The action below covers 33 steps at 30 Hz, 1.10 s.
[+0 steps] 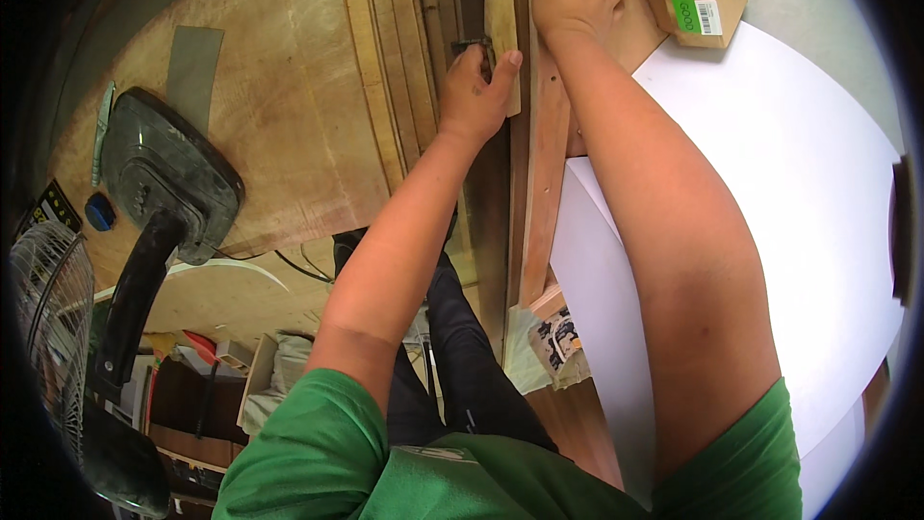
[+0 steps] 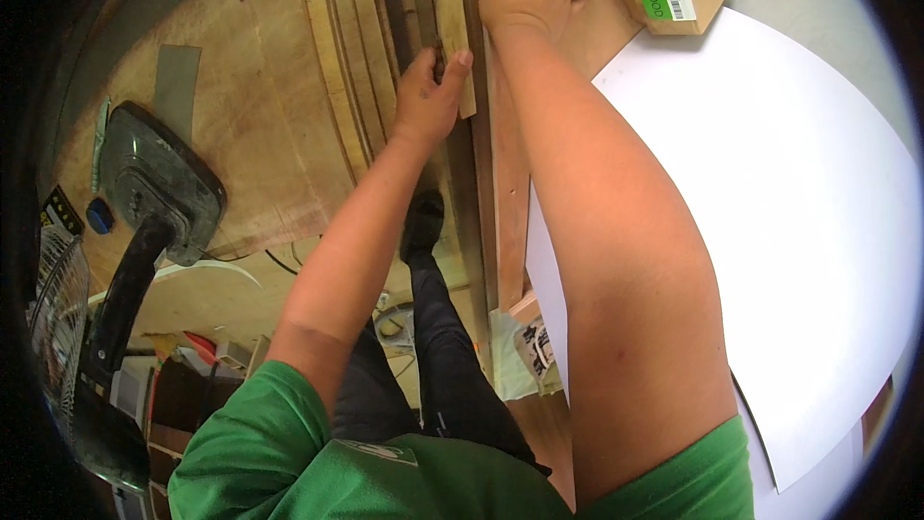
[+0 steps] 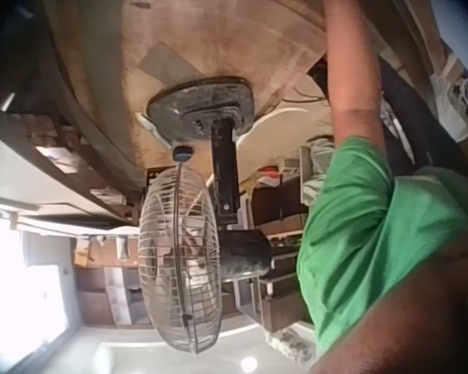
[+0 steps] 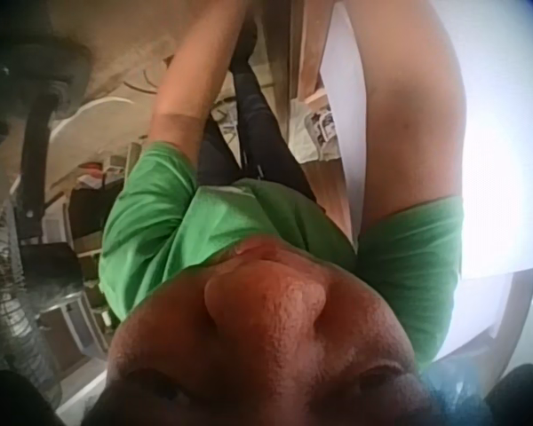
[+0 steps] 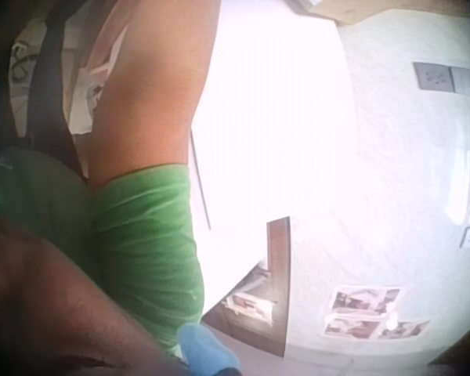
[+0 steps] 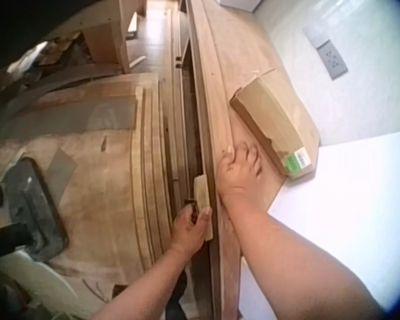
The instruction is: The person uses a wooden block with sandpaper to sand the edges and surface of a wooden board, turning it over to sand different sides.
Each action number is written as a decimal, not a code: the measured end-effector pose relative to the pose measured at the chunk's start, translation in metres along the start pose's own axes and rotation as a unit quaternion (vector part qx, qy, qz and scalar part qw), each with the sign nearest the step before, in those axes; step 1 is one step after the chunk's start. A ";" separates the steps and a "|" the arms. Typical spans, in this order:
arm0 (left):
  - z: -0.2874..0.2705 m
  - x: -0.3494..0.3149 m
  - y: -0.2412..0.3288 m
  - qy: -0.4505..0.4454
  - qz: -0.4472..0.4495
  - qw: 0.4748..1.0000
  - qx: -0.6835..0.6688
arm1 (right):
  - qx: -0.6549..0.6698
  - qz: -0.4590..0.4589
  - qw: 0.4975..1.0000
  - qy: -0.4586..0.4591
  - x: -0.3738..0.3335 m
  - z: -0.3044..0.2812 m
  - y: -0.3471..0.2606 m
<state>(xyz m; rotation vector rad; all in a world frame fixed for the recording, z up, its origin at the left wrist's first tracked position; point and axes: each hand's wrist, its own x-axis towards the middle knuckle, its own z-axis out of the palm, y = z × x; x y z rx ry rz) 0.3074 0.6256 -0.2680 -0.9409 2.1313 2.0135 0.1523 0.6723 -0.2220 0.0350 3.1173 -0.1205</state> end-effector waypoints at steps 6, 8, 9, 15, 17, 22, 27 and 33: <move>0.003 -0.004 -0.002 0.013 0.020 1.000 -0.002 | 0.001 0.010 1.000 -0.010 0.000 -0.002 -0.001; 0.001 -0.005 -0.005 0.023 0.031 0.999 -0.009 | 0.000 0.006 1.000 -0.019 -0.002 -0.004 -0.004; 0.001 -0.005 -0.005 0.016 0.020 1.000 -0.007 | 0.000 0.005 1.000 -0.018 -0.001 -0.002 -0.003; 0.002 -0.013 0.002 -0.005 -0.001 1.000 -0.005 | 0.041 -0.013 0.998 0.052 0.006 0.025 0.017; 0.000 -0.018 0.003 -0.006 -0.001 1.000 0.007 | 0.036 -0.014 0.998 0.050 0.007 0.027 0.017; -0.003 -0.028 -0.002 -0.033 -0.046 0.998 -0.015 | 0.051 -0.012 0.998 0.040 0.004 0.025 0.012; 0.001 -0.041 -0.003 -0.028 -0.036 0.998 -0.034 | 0.040 -0.016 0.998 0.056 0.006 0.029 0.017; -0.003 -0.067 -0.012 -0.048 -0.055 0.997 -0.014 | 0.039 -0.013 0.998 0.048 0.005 0.026 0.015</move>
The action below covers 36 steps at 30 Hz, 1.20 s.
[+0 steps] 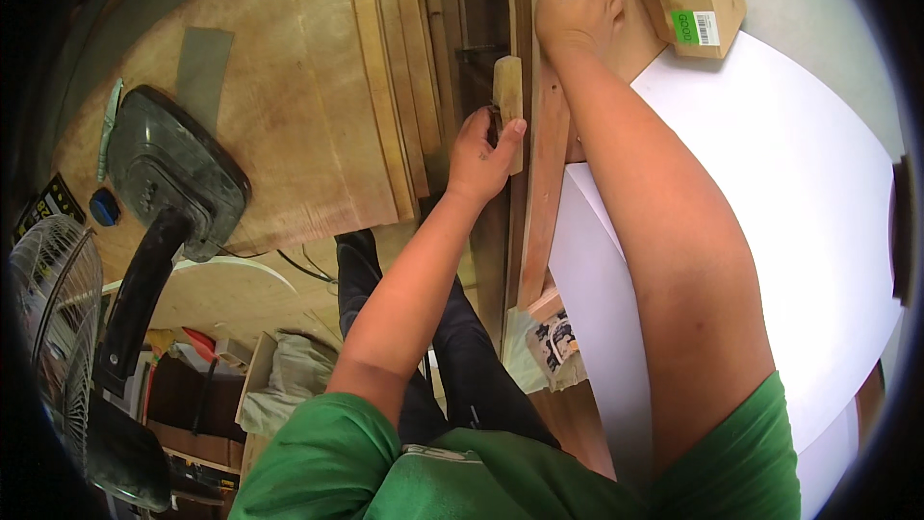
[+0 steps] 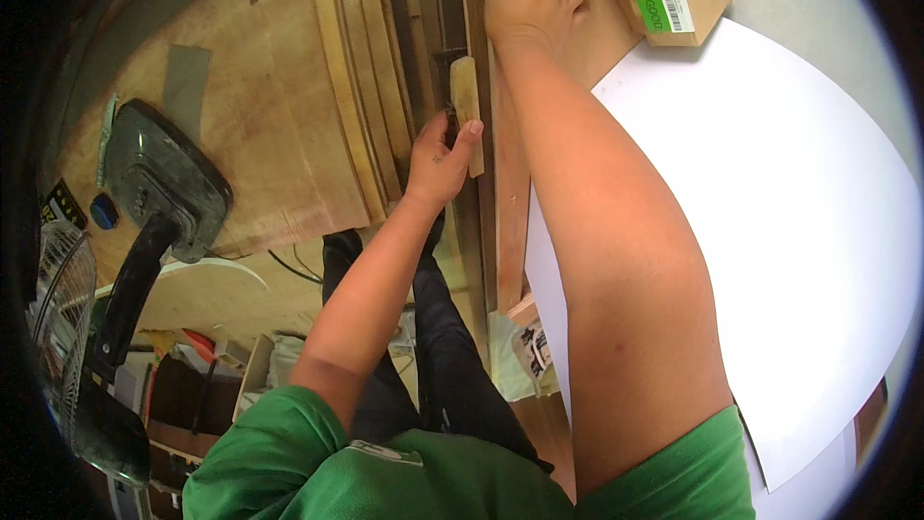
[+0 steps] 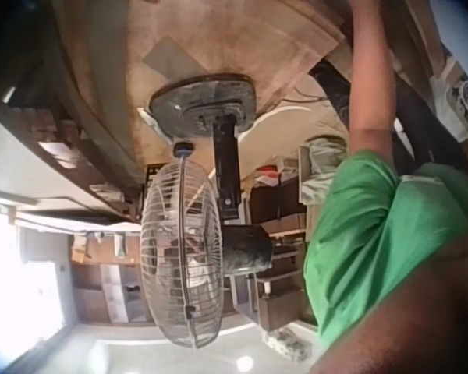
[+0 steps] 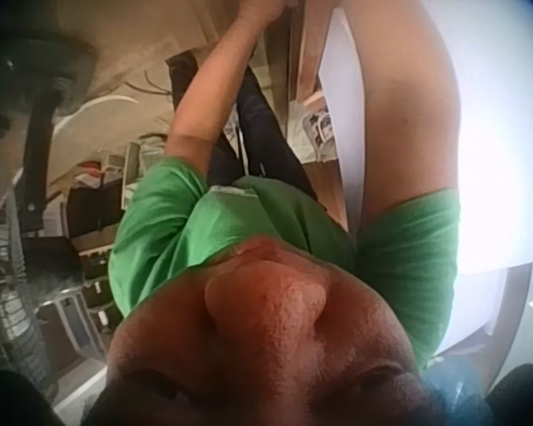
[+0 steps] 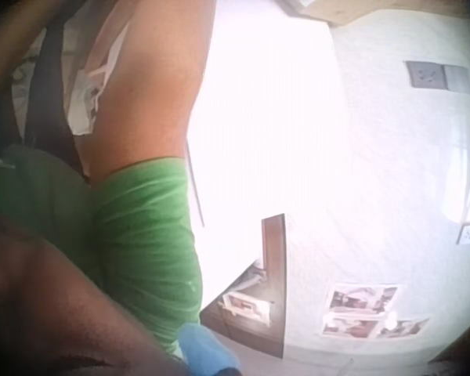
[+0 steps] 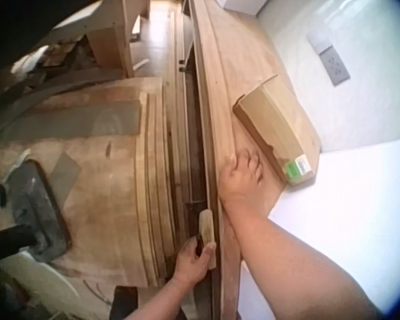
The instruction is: The person uses a wooden block with sandpaper to sand the edges and surface of a wooden board, turning it over to sand different sides.
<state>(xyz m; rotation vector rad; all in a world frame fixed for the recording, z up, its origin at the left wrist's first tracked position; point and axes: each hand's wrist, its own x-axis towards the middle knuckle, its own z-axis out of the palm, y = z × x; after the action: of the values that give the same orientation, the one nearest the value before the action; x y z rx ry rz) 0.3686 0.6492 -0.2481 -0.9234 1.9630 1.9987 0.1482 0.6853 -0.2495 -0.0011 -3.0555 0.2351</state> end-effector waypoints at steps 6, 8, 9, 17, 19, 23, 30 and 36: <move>0.003 -0.022 -0.010 0.002 0.008 1.000 -0.003 | 0.000 0.001 1.000 -0.023 -0.001 -0.005 -0.003; 0.003 -0.031 -0.013 -0.008 -0.015 1.000 0.009 | 0.004 -0.002 1.000 -0.021 -0.002 -0.005 -0.003; 0.005 -0.039 -0.022 -0.008 -0.010 1.000 0.023 | 0.005 -0.003 1.000 -0.021 -0.001 -0.006 -0.004; 0.012 -0.091 -0.038 -0.034 -0.025 0.999 -0.015 | 0.001 0.009 1.000 -0.013 0.002 -0.003 -0.002; 0.011 -0.096 -0.038 -0.042 -0.053 0.998 0.002 | 0.005 0.016 1.000 -0.024 0.000 -0.005 -0.004; 0.018 -0.118 -0.053 -0.037 -0.063 0.997 -0.002 | 0.016 -0.003 1.000 0.006 0.002 -0.004 -0.003; 0.015 -0.138 -0.061 -0.078 -0.083 0.992 0.051 | -0.003 -0.001 1.000 -0.021 0.000 -0.007 -0.001; 0.001 -0.238 -0.122 -0.109 -0.105 0.976 0.157 | -0.010 0.002 1.000 -0.024 0.002 -0.005 -0.008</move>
<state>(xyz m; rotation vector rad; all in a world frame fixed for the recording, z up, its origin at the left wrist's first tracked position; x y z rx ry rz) 0.6212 0.7304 -0.2196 -0.7626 1.8977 1.5456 0.1470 0.6783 -0.2433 -0.0020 -3.1049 0.2079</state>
